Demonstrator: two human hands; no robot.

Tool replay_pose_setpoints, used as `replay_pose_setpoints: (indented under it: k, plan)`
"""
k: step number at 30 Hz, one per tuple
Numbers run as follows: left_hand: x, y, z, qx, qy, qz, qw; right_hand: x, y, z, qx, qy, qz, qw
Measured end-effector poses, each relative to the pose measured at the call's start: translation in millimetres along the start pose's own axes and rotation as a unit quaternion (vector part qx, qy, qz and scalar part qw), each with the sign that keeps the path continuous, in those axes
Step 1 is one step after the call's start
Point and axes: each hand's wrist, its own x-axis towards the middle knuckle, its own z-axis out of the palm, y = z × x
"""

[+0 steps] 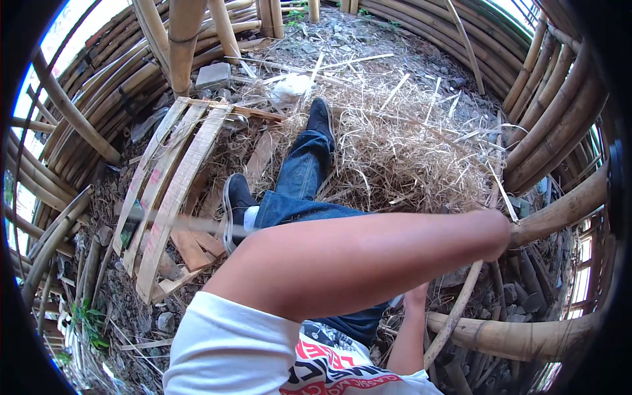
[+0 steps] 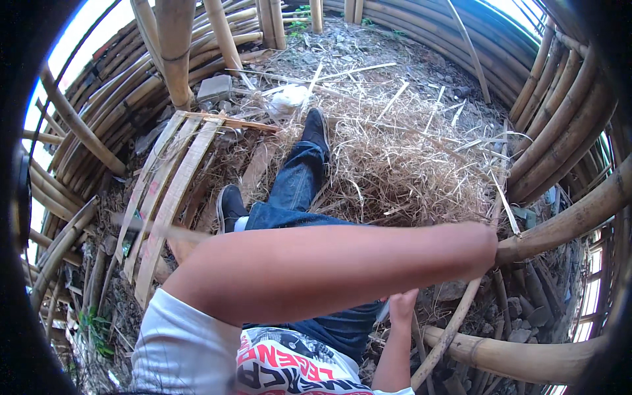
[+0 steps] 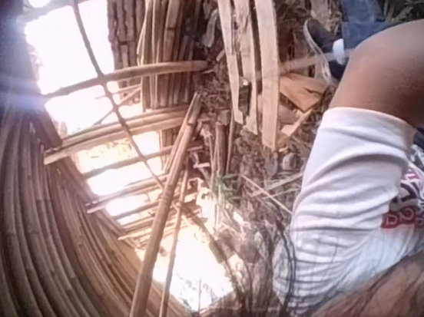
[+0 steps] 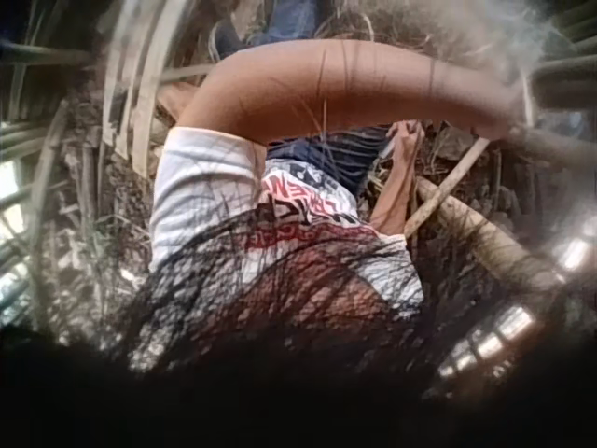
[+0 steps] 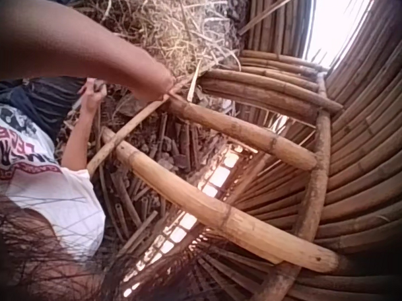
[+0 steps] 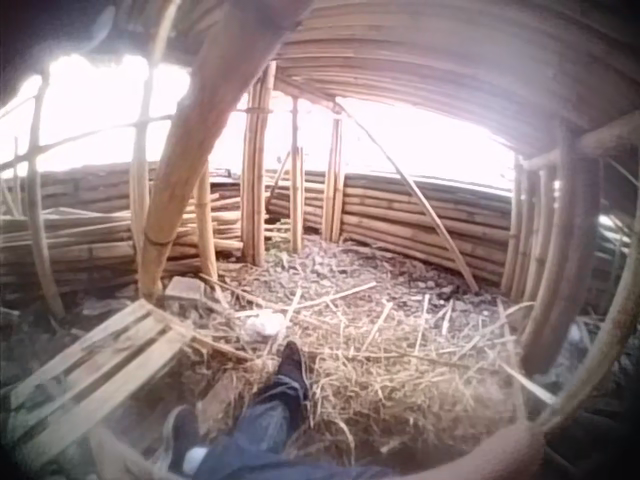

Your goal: The person uses a knife to shave thin strips from a bamboo stick.

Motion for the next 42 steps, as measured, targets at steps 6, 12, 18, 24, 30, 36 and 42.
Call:
replay_pose_setpoints:
  k: [6, 12, 18, 24, 30, 36, 42]
  plan:
    - [-22.1, 11.2, 12.9, 0.134, -0.031, 0.13, 0.982, 2.2, 17.1, -11.3, 0.005, 0.043, -0.02, 0.999]
    - [-25.9, -23.0, -0.5, 0.162, -0.021, 0.166, 0.973, 3.4, 5.1, -12.6, 0.043, 0.069, 0.055, 0.995]
    - [-48.5, -100.9, -69.9, 0.283, -0.012, 0.137, 0.949, 2.5, 17.9, -35.5, 0.026, 0.024, 0.174, 0.984]
    - [-70.4, -189.0, -106.4, 0.498, 0.046, 0.146, 0.854, 6.7, 6.4, -37.4, 0.104, 0.086, 0.223, 0.966]
    - [-107.5, -228.0, -122.4, 0.568, 0.194, 0.302, 0.741, 0.8, -7.3, -62.9, 0.188, 0.089, 0.244, 0.947]
    - [-128.1, -222.7, -99.7, 0.577, 0.208, 0.334, 0.716, -28.6, -57.4, -12.6, 0.235, -0.137, 0.191, 0.943]
    - [-127.4, -223.1, -86.0, 0.566, 0.268, 0.328, 0.707, -59.8, -73.2, 35.0, 0.296, -0.263, 0.159, 0.904]
